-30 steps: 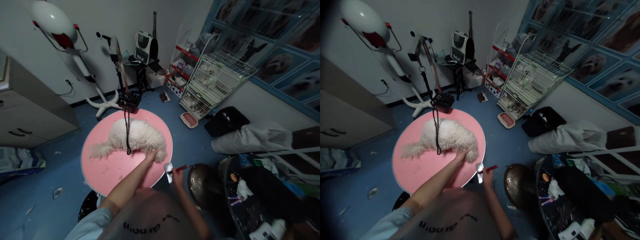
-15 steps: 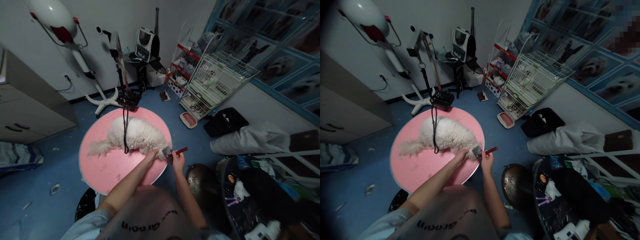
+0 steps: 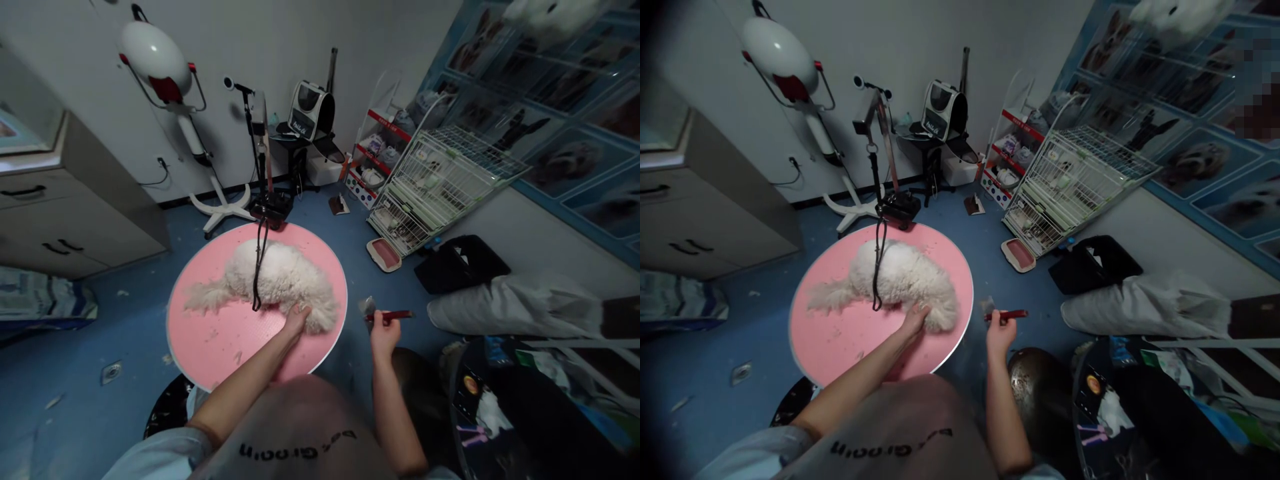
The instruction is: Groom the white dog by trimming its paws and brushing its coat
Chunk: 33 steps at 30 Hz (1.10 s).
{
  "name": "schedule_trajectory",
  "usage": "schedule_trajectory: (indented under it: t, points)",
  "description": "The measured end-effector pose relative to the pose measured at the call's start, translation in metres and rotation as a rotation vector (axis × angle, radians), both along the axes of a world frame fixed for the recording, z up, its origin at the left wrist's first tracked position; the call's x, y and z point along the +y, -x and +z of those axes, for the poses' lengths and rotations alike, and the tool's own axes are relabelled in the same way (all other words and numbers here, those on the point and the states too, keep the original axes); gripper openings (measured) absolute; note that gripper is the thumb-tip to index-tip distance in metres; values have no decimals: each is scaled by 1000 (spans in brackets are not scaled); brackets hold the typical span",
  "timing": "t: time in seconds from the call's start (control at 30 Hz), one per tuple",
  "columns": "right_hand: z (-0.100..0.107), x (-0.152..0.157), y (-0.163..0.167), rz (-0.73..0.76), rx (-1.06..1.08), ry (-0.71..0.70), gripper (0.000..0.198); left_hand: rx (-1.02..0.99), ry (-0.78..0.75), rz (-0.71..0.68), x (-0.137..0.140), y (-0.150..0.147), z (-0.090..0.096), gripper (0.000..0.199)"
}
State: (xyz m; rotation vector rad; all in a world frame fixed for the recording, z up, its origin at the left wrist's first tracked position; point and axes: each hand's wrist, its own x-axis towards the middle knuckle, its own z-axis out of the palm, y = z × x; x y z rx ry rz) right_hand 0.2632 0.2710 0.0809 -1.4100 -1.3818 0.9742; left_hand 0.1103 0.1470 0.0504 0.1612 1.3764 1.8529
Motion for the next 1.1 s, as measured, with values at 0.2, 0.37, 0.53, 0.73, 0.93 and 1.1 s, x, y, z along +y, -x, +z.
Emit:
schedule_trajectory:
  t: [0.2, 0.37, 0.53, 0.73, 0.93, 1.1]
  points:
    - [5, -9, 34, 397, 80, 179, 41, 42, -17, -16, -5, 4, -4, 33]
    - [1, 3, 29, 169, 26, 5, 36, 33, 64, 40, -11, 6, -10, 34]
    - [-9, -5, 36, 421, 53, 189, 34, 97, 40, 56, -12, 4, -13, 32]
    - [-8, -6, 35, 336, 68, 137, 33, 142, 151, 76, -14, 3, -19, 28]
    - [-3, -15, 42, 349, 77, 165, 34, 173, 148, 29, -13, 3, -8, 26]
    - [4, -17, 43, 439, 118, 221, 37, 68, 97, -27, -13, 3, -4, 33]
